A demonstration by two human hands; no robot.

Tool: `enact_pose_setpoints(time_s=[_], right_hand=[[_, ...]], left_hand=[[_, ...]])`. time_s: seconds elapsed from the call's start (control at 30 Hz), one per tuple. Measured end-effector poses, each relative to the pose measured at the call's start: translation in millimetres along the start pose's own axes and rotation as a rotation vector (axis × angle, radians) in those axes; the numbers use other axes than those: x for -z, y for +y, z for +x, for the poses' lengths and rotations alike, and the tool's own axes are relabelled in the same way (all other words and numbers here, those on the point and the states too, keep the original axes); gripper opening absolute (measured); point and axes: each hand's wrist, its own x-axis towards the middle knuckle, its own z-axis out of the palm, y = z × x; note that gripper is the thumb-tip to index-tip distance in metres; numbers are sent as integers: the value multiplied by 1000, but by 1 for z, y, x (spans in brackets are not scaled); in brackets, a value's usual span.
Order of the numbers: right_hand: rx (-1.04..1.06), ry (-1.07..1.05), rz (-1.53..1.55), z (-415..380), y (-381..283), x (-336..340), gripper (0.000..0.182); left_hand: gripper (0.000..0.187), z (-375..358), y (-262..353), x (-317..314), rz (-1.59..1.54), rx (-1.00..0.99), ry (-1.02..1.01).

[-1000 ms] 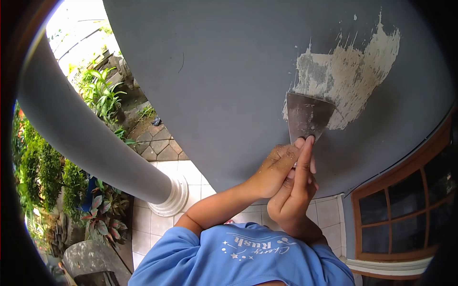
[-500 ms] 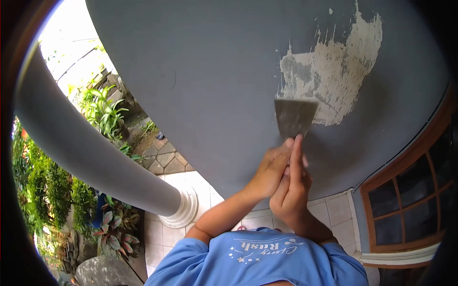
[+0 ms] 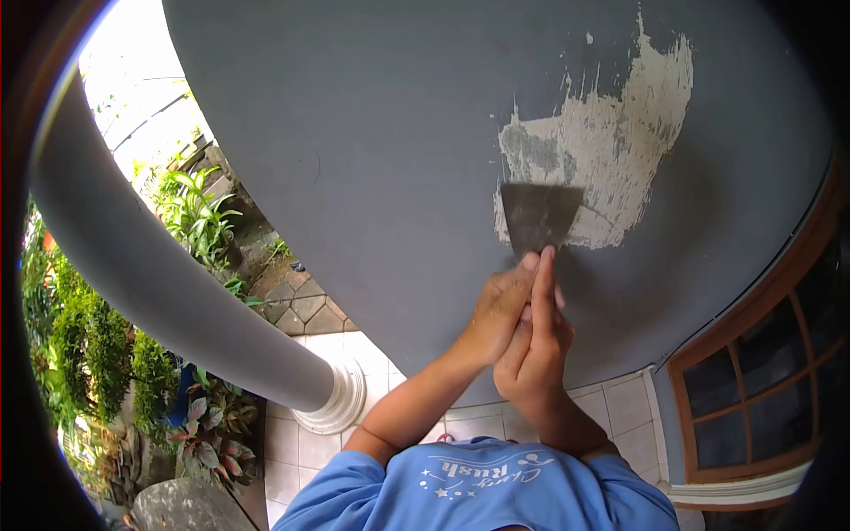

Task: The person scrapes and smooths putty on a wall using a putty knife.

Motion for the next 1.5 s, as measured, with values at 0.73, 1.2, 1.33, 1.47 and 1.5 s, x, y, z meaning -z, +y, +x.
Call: enact_pose_setpoints(time_s=[0.73,1.2,1.33,1.47,1.5], right_hand=[[1,-58,42,9,-9,12,68],[-90,-107,74,-21,-22,21,58],[-91,-77,60,-42,-7,8,58],[-159,-80,64,-46,-5,7,58],[-142,-89,51,-47,-8,12,59]], left_hand=[[60,3,23,-12,29,-9,89],[55,-20,-3,-9,59,-4,83],[53,-25,-28,5,108,12,88],[55,-22,-24,-2,75,28,71],[55,-25,-25,-5,62,34,69]])
